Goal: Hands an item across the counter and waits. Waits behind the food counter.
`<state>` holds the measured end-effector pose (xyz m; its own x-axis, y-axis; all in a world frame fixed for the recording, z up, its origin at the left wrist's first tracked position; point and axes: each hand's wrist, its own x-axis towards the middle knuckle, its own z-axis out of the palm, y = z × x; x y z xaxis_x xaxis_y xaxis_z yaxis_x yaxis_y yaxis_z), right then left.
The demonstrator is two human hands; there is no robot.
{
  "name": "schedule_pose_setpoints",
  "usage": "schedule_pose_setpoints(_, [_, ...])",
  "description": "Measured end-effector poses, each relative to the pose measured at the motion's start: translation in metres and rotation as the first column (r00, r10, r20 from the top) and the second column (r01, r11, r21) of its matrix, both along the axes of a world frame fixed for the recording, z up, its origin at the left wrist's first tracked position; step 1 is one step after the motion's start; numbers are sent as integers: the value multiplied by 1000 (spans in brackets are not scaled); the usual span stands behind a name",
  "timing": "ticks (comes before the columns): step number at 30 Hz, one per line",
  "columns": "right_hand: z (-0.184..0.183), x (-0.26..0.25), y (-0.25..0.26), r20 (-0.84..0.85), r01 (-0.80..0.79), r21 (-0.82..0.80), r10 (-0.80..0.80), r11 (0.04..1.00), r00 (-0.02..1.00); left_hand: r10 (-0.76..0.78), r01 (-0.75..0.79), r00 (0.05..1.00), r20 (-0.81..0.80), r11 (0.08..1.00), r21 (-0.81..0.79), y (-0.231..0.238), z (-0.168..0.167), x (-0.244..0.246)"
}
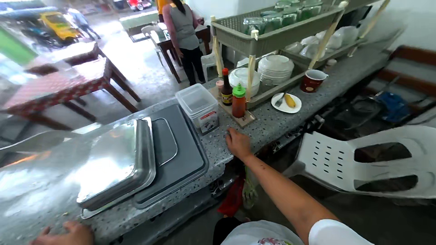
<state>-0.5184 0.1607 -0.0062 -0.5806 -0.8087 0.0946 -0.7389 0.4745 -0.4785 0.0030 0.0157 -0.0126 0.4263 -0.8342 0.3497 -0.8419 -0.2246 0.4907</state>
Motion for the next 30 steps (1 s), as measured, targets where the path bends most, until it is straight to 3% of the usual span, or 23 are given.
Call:
schedule_pose_setpoints(4, [0, 2, -1, -12, -9, -21, 8, 1000, 1000, -13, 10, 994, -111, 1000, -22, 5, 11, -7])
schedule_pose_setpoints(30, [5, 10, 2, -146, 0, 38, 6, 999, 989, -26, 18, 987, -161, 998, -53, 8, 5, 1])
